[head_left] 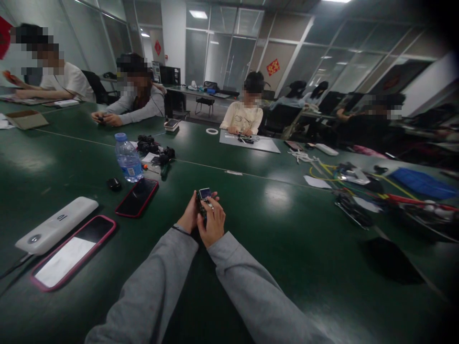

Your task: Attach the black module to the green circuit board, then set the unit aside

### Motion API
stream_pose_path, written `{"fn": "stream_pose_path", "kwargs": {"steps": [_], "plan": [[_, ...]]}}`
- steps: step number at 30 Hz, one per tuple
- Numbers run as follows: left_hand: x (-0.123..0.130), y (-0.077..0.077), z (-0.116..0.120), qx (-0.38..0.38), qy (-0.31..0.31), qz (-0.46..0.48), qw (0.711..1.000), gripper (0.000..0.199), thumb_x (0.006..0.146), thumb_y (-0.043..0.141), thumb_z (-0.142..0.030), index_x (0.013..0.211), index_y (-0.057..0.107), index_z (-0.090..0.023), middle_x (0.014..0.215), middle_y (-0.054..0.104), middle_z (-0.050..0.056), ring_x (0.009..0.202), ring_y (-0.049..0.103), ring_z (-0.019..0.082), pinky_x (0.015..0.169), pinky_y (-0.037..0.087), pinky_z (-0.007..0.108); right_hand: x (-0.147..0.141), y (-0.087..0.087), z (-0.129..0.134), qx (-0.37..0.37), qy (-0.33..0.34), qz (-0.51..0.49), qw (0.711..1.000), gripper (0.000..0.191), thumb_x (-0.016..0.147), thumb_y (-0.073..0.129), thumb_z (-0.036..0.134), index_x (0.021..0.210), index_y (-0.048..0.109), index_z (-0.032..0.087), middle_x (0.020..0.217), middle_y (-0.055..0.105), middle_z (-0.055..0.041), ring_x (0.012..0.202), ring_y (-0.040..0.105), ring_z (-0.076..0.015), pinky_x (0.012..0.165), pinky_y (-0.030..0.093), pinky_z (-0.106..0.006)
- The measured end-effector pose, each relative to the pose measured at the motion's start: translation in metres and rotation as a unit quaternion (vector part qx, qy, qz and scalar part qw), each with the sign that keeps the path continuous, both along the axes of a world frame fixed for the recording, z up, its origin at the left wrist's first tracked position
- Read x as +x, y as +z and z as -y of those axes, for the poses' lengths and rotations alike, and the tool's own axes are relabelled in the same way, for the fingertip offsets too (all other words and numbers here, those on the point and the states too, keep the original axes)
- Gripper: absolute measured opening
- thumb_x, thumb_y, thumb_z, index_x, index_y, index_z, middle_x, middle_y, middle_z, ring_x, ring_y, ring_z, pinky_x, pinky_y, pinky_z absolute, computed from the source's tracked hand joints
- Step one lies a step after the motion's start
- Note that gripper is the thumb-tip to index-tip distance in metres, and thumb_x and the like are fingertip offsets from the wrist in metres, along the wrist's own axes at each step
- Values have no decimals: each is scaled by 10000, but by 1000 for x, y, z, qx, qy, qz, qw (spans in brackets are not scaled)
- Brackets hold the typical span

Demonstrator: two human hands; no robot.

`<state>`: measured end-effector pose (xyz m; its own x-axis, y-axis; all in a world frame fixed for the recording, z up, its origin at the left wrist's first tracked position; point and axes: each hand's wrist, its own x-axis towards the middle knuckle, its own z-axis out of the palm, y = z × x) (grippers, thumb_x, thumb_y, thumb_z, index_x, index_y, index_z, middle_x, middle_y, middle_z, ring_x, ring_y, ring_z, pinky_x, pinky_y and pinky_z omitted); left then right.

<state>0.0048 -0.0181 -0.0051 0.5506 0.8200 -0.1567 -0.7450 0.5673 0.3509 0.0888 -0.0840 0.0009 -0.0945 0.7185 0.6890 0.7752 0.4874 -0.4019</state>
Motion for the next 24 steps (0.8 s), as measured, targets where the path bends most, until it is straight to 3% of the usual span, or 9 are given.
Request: {"fn": "stream_pose_path", "kwargs": {"steps": [6,12,18,24], "plan": [[-2,5,3,-8,5,-4,1000,554,868,352,-516,1201,540,-115,1124,620,154,1061,571,270,918,423,407,3,-2,-4,-8,15,33,999,407,877,368,271,1271,429,191,1351,363,-80,1243,327,-245,986,330,-432],[3,27,14,-14,47,-2,999,511,854,402,-516,1135,569,-123,1088,633,139,1039,584,261,908,439,390,19,2,-14,-8,44,17,999,525,878,442,356,1344,340,135,1377,316,-132,1264,310,-254,1005,350,-435],[12,53,24,77,22,40,996,464,881,363,-488,1125,559,-145,1171,592,107,1158,507,235,1002,373,380,54,-3,-32,7,24,-102,994,596,823,561,431,1300,376,125,1269,423,-152,1182,412,-252,987,381,-433],[16,61,23,117,-7,-7,993,538,888,297,-513,1232,510,-159,1349,461,70,1315,321,188,1094,260,325,69,-13,-41,-109,-39,-247,962,667,682,670,504,1179,468,108,1101,542,-137,994,540,-257,876,452,-412]]}}
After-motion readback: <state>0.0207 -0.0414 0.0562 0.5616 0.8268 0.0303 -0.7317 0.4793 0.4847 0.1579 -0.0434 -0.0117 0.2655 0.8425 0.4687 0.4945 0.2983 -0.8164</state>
